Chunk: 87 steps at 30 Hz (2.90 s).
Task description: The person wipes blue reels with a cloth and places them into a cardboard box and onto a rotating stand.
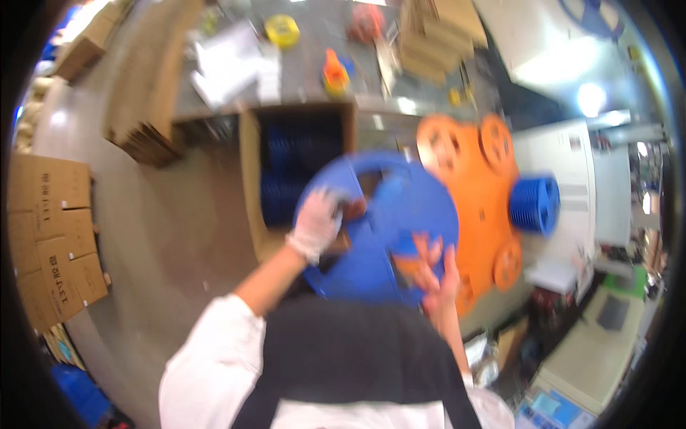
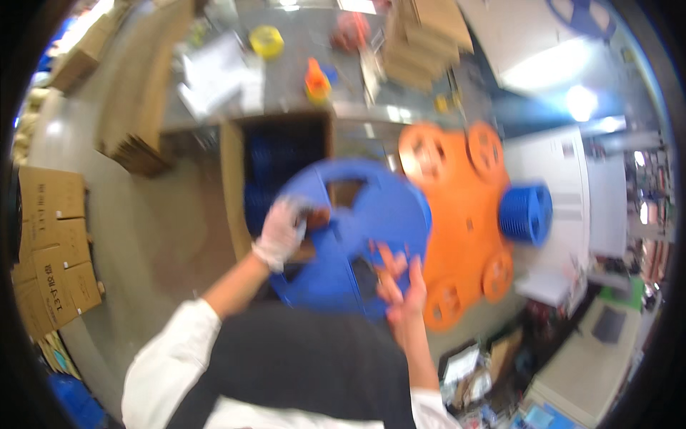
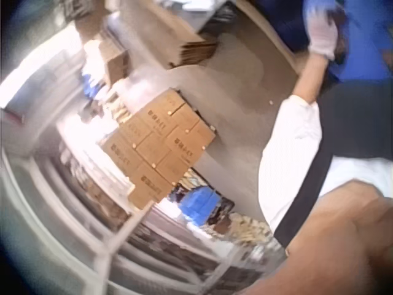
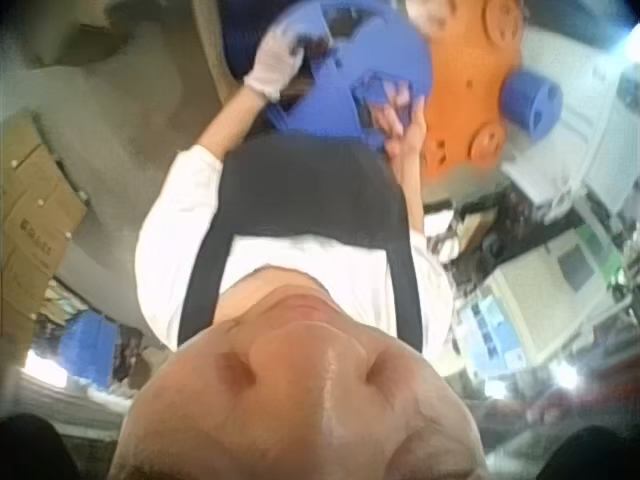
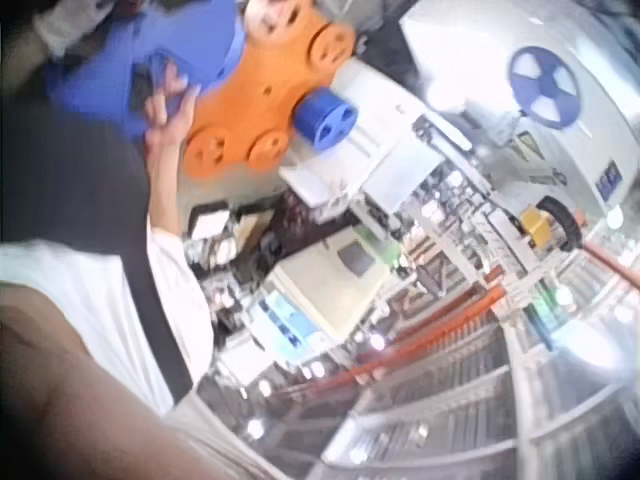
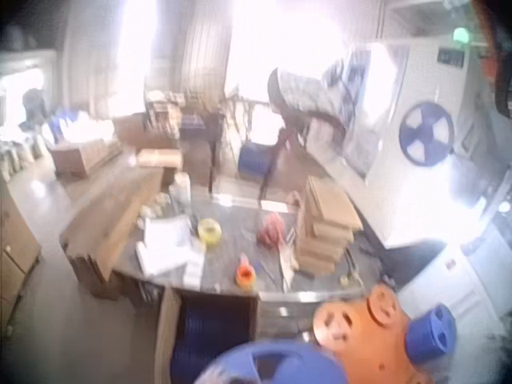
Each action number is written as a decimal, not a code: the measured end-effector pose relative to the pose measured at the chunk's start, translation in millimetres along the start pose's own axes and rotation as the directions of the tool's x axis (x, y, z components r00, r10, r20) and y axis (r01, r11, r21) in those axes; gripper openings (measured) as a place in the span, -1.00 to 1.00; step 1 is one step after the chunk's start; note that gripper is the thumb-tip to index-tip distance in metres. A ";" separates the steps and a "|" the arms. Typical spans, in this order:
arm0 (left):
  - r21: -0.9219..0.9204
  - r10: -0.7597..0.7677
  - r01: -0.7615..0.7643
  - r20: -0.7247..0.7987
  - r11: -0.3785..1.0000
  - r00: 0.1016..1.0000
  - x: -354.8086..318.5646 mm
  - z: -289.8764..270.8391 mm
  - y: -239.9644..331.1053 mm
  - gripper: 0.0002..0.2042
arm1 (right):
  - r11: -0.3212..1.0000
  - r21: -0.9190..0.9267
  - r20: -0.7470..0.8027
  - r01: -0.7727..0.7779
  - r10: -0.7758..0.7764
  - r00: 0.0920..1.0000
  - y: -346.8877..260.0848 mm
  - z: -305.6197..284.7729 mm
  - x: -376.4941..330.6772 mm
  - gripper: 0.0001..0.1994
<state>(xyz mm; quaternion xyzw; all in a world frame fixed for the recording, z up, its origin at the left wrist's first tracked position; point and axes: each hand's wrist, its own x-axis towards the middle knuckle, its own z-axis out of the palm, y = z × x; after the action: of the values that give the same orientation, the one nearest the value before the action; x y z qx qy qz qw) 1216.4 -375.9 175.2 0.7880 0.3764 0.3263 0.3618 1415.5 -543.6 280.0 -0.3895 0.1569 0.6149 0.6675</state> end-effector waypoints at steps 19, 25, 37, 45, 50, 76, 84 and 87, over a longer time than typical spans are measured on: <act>0.046 -0.072 0.059 0.353 0.997 0.933 -50.3 -59.3 15.5 -0.67 | 0.929 -0.285 0.417 0.236 -0.102 0.903 -32.8 88.7 57.5 -0.38; -0.894 -0.347 0.378 0.284 0.242 0.894 -71.8 -55.0 -2.8 -0.81 | 0.715 -0.465 0.250 0.522 -0.459 0.852 -43.1 51.6 71.8 -0.58; -0.931 -0.390 0.044 0.194 -0.363 0.900 -67.4 -91.9 -7.3 -0.83 | 0.815 -0.478 0.110 0.328 -0.315 0.943 1.5 24.8 73.3 -0.75; -0.925 -0.376 -0.043 0.111 -0.377 0.920 -53.0 -125.6 -2.1 -0.82 | 0.811 -0.517 0.093 0.275 -0.266 0.959 14.2 28.7 74.4 -0.74; -0.929 -0.383 -0.061 0.089 -0.364 0.920 -59.3 -131.4 -9.1 -0.81 | 0.839 -0.491 0.071 0.234 -0.230 0.971 22.7 29.1 80.1 -0.76; -0.889 -0.366 -0.055 0.129 -0.454 0.922 -71.5 -98.2 -34.7 -0.78 | 0.830 -0.555 -0.002 -0.055 0.065 0.998 62.4 25.7 66.3 -0.73; -0.944 -0.426 0.019 0.166 -0.329 0.889 -66.0 -102.3 -31.6 -0.79 | 0.859 -0.509 -0.039 -0.046 0.030 0.999 54.9 21.7 72.7 -0.79; -0.953 -0.440 0.026 0.164 -0.303 0.883 -67.2 -101.3 -32.1 -0.79 | 0.859 -0.509 -0.035 -0.057 0.045 0.998 52.6 18.3 77.8 -0.79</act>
<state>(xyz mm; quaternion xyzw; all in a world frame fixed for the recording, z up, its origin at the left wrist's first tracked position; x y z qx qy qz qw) 1091.4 -384.2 186.0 0.0513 0.1693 0.5130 0.8400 1376.0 -479.3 221.1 -0.5545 0.0063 0.6477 0.5226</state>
